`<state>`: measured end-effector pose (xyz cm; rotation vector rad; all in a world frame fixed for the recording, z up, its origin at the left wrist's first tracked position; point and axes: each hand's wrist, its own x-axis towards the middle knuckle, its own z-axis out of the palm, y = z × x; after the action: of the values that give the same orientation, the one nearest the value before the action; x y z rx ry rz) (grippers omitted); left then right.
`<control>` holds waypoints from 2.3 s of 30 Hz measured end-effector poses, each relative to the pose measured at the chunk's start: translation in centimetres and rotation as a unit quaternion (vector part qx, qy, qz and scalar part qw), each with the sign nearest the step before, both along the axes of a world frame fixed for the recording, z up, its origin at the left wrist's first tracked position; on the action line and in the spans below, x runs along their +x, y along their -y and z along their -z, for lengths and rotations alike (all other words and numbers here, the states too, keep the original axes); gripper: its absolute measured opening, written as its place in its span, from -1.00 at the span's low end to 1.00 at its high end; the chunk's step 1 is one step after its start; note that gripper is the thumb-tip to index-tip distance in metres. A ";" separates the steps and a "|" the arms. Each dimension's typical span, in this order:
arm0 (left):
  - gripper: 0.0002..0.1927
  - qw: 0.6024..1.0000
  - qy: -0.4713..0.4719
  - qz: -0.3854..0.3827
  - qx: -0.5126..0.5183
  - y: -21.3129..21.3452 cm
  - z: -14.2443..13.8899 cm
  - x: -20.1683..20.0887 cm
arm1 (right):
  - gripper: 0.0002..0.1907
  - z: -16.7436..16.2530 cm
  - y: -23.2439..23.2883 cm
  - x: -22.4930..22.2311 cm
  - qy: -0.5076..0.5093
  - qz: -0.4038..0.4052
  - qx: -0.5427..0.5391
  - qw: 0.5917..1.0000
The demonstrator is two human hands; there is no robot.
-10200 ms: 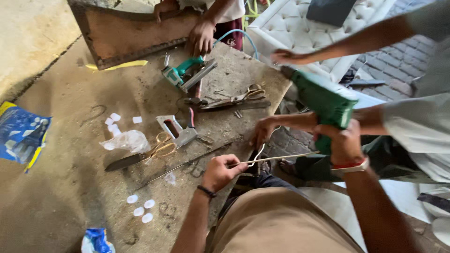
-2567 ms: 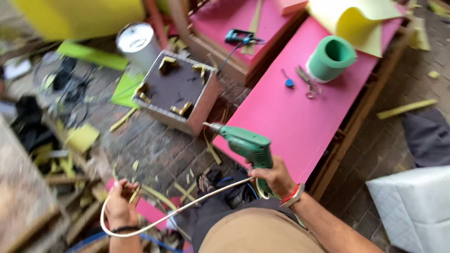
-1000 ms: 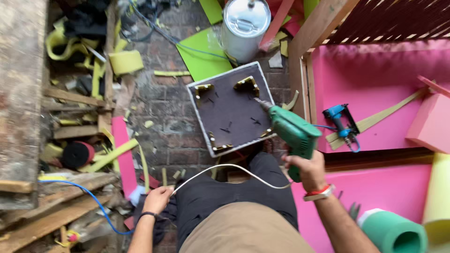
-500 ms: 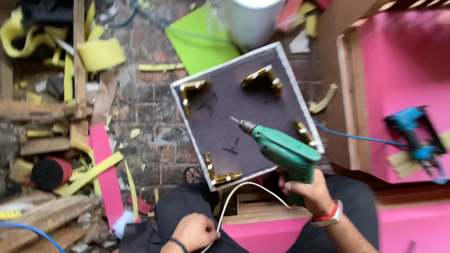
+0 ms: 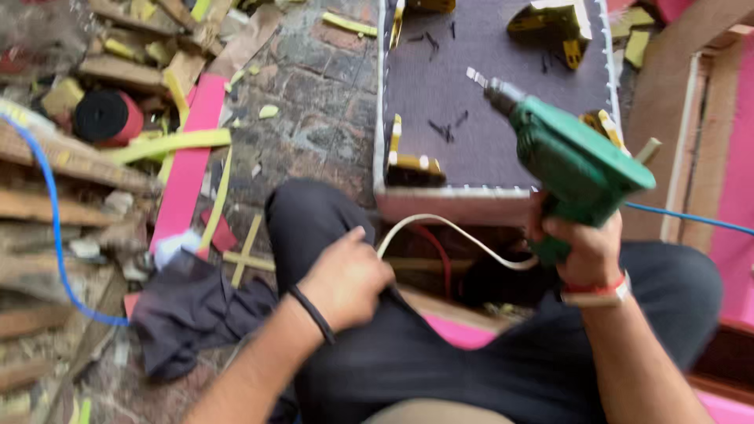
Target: The person uses a corded drill to attach metal legs to a square upholstered furniture piece. They position the legs, insert screws, and drive them in with the drill, working on multiple corners of the piece.
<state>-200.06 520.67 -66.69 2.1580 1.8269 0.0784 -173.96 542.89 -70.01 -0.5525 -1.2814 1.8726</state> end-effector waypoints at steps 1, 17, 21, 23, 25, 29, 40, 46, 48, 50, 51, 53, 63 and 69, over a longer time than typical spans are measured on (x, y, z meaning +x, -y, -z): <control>-0.88 0.999 0.008 -0.042 0.026 0.6 -0.3 -0.6 | -0.48 -0.5 -0.2 0.0 -0.007 0.004 0.006 1.000; -0.86 0.904 0.205 -0.315 0.202 -13.2 3.0 -11.3 | -0.52 -0.2 -0.2 0.9 -0.027 -0.007 0.000 1.000; -0.83 0.935 0.174 -0.267 0.154 -20.6 7.0 -10.1 | -0.53 -0.2 -0.6 1.9 -0.033 -0.001 -0.026 0.999; -0.81 0.960 0.113 -0.221 0.128 -24.0 8.9 -9.5 | -0.53 0.0 -0.4 2.3 -0.022 0.003 -0.039 0.999; -0.80 0.981 0.046 -0.175 0.074 -26.5 10.5 -9.4 | -0.51 0.2 -0.3 2.6 0.014 0.021 -0.052 0.998; -0.81 0.987 0.011 -0.163 -0.009 -29.5 10.8 -9.5 | -0.52 0.8 0.1 3.1 0.100 0.059 -0.122 0.986; -0.84 0.795 0.539 -0.276 -0.038 -25.3 5.4 -7.6 | -0.48 0.6 -2.1 5.6 0.105 0.024 -0.150 0.983; -0.84 0.579 0.760 -0.284 -0.080 -20.9 7.7 -5.4 | -0.44 -0.1 -0.9 5.1 0.068 -0.025 -0.137 0.988; -0.81 0.530 0.792 -0.290 -0.086 -20.2 8.0 -4.9 | -0.42 -0.5 -0.3 4.8 0.069 -0.023 -0.134 0.988; -0.77 0.501 0.808 -0.295 -0.093 -19.9 8.1 -4.5 | -0.40 -0.9 0.3 4.6 0.070 -0.020 -0.133 0.988; -0.76 0.492 0.813 -0.298 -0.087 -19.8 8.1 -4.4 | -0.39 -1.1 0.5 4.5 0.069 -0.019 -0.133 0.988; -0.76 0.475 0.822 -0.306 -0.076 -19.5 8.1 -4.4 | -0.39 -1.4 0.9 4.4 0.071 -0.020 -0.131 0.989; -0.72 0.496 0.803 -0.315 -0.101 -18.2 7.8 -5.2 | -0.46 -1.6 1.6 4.1 0.106 -0.054 -0.097 0.988; -0.72 0.495 0.807 -0.301 -0.113 -18.1 8.2 -5.7 | -0.42 -2.0 1.2 3.4 0.109 -0.048 -0.105 0.987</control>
<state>-205.81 538.79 -74.86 0.3178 0.9473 1.3449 -170.54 541.69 -67.97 -0.8399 -1.2752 2.0882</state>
